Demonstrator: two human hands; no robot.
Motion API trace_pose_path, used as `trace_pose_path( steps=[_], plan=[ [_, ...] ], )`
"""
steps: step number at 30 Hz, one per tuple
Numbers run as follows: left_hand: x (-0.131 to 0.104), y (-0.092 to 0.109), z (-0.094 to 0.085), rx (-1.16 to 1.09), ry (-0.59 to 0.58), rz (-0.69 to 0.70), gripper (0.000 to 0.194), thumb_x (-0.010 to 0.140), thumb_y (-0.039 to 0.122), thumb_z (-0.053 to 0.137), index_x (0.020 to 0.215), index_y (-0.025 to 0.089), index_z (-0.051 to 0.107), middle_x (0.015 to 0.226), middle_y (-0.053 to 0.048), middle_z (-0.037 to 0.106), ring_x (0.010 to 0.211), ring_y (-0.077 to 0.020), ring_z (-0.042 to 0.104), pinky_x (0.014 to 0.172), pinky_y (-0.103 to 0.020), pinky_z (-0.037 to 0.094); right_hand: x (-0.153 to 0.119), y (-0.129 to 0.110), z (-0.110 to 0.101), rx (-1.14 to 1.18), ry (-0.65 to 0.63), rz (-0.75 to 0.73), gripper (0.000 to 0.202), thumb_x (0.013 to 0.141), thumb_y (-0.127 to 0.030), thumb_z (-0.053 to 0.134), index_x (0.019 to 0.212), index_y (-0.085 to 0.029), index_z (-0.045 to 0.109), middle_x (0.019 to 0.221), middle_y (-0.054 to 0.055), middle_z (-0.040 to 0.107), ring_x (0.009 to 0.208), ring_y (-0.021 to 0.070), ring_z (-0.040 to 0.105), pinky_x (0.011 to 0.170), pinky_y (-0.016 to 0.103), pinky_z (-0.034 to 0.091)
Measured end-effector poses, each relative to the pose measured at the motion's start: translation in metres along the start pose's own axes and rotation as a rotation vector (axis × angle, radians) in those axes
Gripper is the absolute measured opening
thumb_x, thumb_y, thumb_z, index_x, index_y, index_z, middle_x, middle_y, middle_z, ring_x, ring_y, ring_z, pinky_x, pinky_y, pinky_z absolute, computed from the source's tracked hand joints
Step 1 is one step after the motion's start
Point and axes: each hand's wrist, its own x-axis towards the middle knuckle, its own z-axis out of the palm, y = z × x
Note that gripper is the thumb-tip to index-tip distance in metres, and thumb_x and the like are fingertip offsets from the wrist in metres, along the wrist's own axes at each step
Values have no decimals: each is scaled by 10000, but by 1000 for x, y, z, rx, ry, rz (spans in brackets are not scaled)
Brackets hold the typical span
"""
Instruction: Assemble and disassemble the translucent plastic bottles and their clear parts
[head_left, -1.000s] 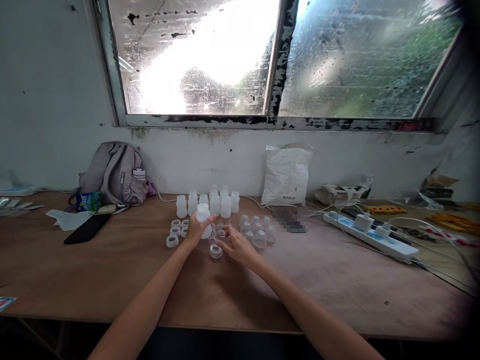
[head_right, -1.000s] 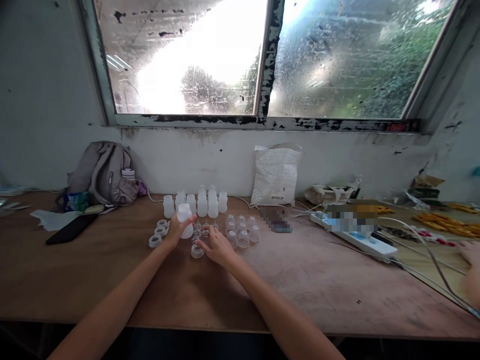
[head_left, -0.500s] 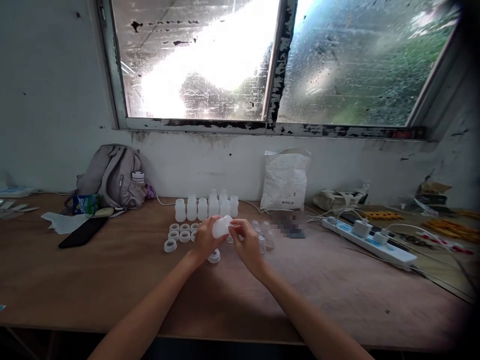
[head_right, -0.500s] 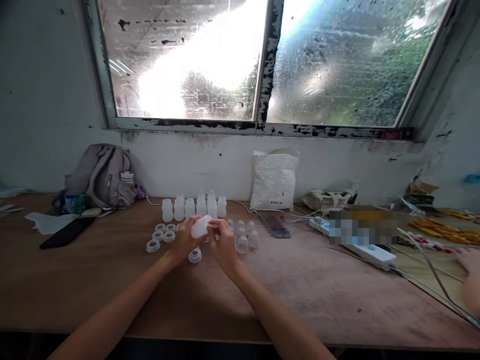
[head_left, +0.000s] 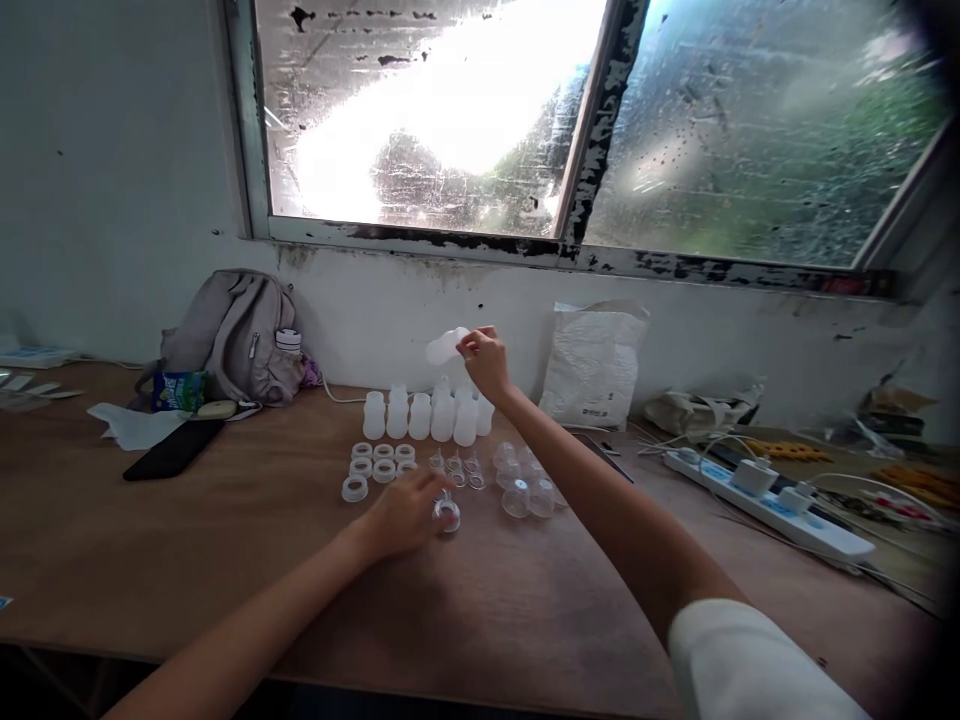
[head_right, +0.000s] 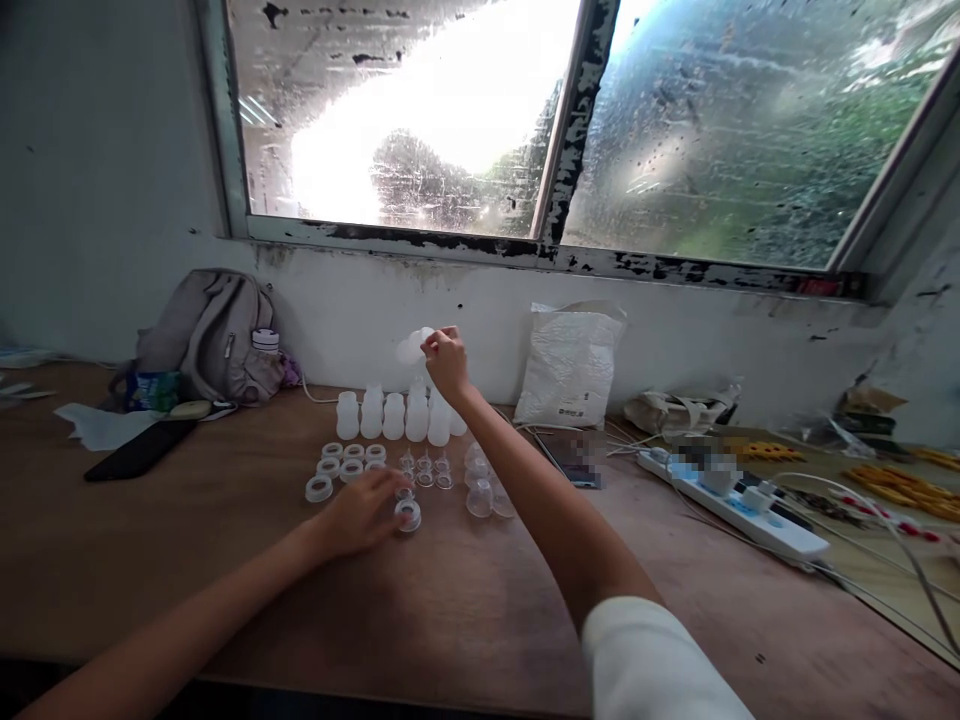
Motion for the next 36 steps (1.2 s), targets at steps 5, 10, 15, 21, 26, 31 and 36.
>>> trace_pose_path(
  steps=[5, 10, 15, 21, 26, 31, 36],
  plan=[
    [-16, -6, 20, 82, -158, -17, 307, 759, 361, 511, 1037, 231, 519, 1201, -89, 451, 1062, -264, 440, 903, -420, 327, 34, 2, 60, -267, -219, 50, 198, 827, -183, 408, 895, -147, 591, 1035, 100, 500, 861, 174, 515, 739, 293, 346],
    [-17, -18, 9, 43, -218, -32, 228, 806, 238, 436, 1022, 230, 508, 1095, -61, 529, 981, -213, 484, 856, -353, 379, 40, 12, 100, -349, -350, 40, 137, 779, -163, 494, 791, -169, 630, 902, 96, 597, 960, 237, 449, 803, 381, 258],
    [-22, -28, 0, -75, -215, -150, 442, 747, 258, 537, 1166, 257, 397, 1088, -47, 521, 990, -209, 465, 864, -347, 376, 36, 27, 127, -398, -495, 18, 93, 749, -204, 557, 757, -175, 645, 848, 113, 626, 1000, 264, 416, 824, 424, 222],
    [-23, -36, 6, -230, -225, -251, 695, 698, 258, 600, 1283, 315, 228, 1109, -43, 502, 1003, -210, 457, 900, -364, 353, 35, 39, 143, -412, -607, -4, 73, 706, -238, 608, 710, -181, 653, 807, 105, 629, 973, 262, 436, 839, 447, 211],
    [-24, -42, 7, -333, -290, -309, 807, 643, 254, 655, 1299, 323, 192, 1120, -39, 508, 1017, -211, 464, 918, -361, 348, 41, 38, 139, -412, -673, 11, 54, 679, -222, 627, 660, -177, 649, 769, 107, 620, 961, 271, 448, 829, 453, 228],
    [-28, -47, 4, -406, -313, -391, 745, 688, 348, 611, 1311, 304, 205, 1282, -58, 399, 1134, -228, 399, 956, -379, 326, 42, 35, 134, -401, -718, 19, 75, 694, -165, 579, 654, -165, 643, 749, 98, 621, 937, 264, 468, 829, 466, 232],
    [-29, -44, 1, -415, -288, -448, 454, 755, 377, 524, 1191, 295, 426, 1323, -22, 350, 1174, -211, 366, 984, -342, 299, 39, 32, 125, -353, -688, 22, 138, 737, -201, 524, 697, -176, 654, 765, 88, 633, 921, 249, 482, 821, 437, 249]
  ],
)
